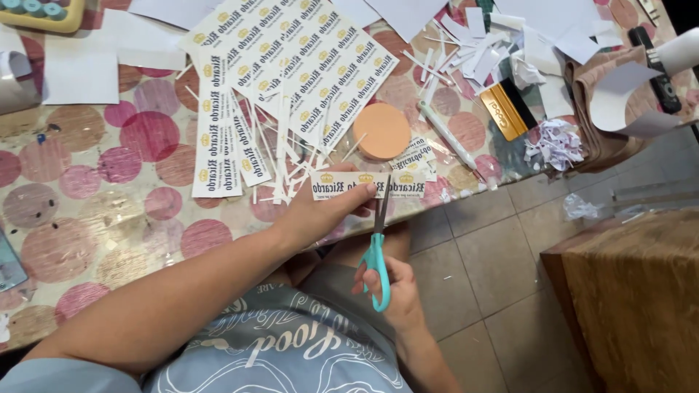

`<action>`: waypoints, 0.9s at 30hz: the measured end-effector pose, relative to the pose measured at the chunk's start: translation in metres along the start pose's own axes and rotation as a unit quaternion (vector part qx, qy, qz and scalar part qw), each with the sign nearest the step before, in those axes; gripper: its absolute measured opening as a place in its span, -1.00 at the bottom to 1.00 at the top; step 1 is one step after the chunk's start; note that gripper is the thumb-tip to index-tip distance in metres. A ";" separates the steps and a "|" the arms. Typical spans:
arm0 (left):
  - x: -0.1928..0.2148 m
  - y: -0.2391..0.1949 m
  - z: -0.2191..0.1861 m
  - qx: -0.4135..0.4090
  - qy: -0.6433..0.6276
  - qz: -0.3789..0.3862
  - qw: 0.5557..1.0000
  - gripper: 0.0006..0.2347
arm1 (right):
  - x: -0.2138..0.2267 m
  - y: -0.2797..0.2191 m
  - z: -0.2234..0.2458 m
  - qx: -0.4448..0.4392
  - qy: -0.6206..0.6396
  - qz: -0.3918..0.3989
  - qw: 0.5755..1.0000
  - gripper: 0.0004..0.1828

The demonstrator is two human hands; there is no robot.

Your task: Cutting thin strips of printed labels from a sheet using scissors

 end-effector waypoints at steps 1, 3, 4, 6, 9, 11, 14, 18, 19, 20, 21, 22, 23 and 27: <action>-0.004 0.003 0.002 0.002 0.002 0.002 1.000 -0.85 | 0.002 0.000 0.000 0.000 0.001 -0.003 1.000 -0.41; -0.010 0.008 0.011 0.040 -0.037 0.014 0.998 -0.87 | 0.009 0.001 -0.003 -0.036 0.011 -0.041 0.998 -0.44; -0.011 0.010 0.012 0.041 -0.036 0.014 0.998 -0.87 | 0.011 0.001 -0.005 -0.036 0.012 -0.042 0.998 -0.44; -0.015 0.013 0.015 0.054 -0.035 0.033 0.997 -0.85 | 0.014 0.003 -0.005 -0.013 0.013 -0.044 0.999 -0.42; -0.020 0.011 0.010 0.059 -0.018 0.039 0.997 -0.83 | 0.020 0.003 -0.009 -0.030 0.024 -0.054 0.998 -0.43; -0.023 0.014 0.012 0.058 -0.027 0.045 0.997 -0.84 | 0.024 0.002 -0.014 -0.038 0.030 -0.059 0.997 -0.44; -0.027 0.014 0.011 0.056 -0.032 0.051 0.997 -0.84 | 0.027 0.001 -0.020 -0.039 0.039 -0.066 0.996 -0.44; -0.031 0.010 0.005 0.077 -0.027 0.041 0.996 -0.86 | 0.029 0.001 -0.018 -0.021 0.056 -0.064 0.996 -0.46; -0.031 0.010 0.005 0.077 -0.027 0.041 0.996 -0.86 | 0.029 0.002 -0.016 -0.021 0.057 -0.064 0.996 -0.46; -0.032 0.011 0.005 0.079 -0.020 0.039 0.996 -0.85 | 0.028 0.002 -0.013 -0.015 0.055 -0.062 0.996 -0.46; -0.032 0.011 0.005 0.081 -0.014 0.038 0.996 -0.85 | 0.028 0.003 -0.011 -0.009 0.054 -0.059 0.997 -0.46; -0.032 0.011 0.004 0.082 -0.014 0.037 0.996 -0.85 | 0.028 0.002 -0.012 -0.010 0.054 -0.059 0.997 -0.46; -0.032 0.011 0.004 0.085 -0.013 0.034 0.996 -0.86 | 0.030 0.002 -0.015 -0.025 0.056 -0.066 0.996 -0.46; -0.032 0.014 0.006 0.088 0.000 0.033 0.996 -0.85 | 0.031 0.001 -0.017 -0.045 0.054 -0.074 0.995 -0.45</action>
Point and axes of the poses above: each hand's wrist, its own y-axis towards the middle knuckle, its own x-axis out of the back of the hand, z = x × y, the point moved 7 cm from there along y, towards the middle knuckle, and after that the axes turned 13 degrees about x, right-handed, at the moved point
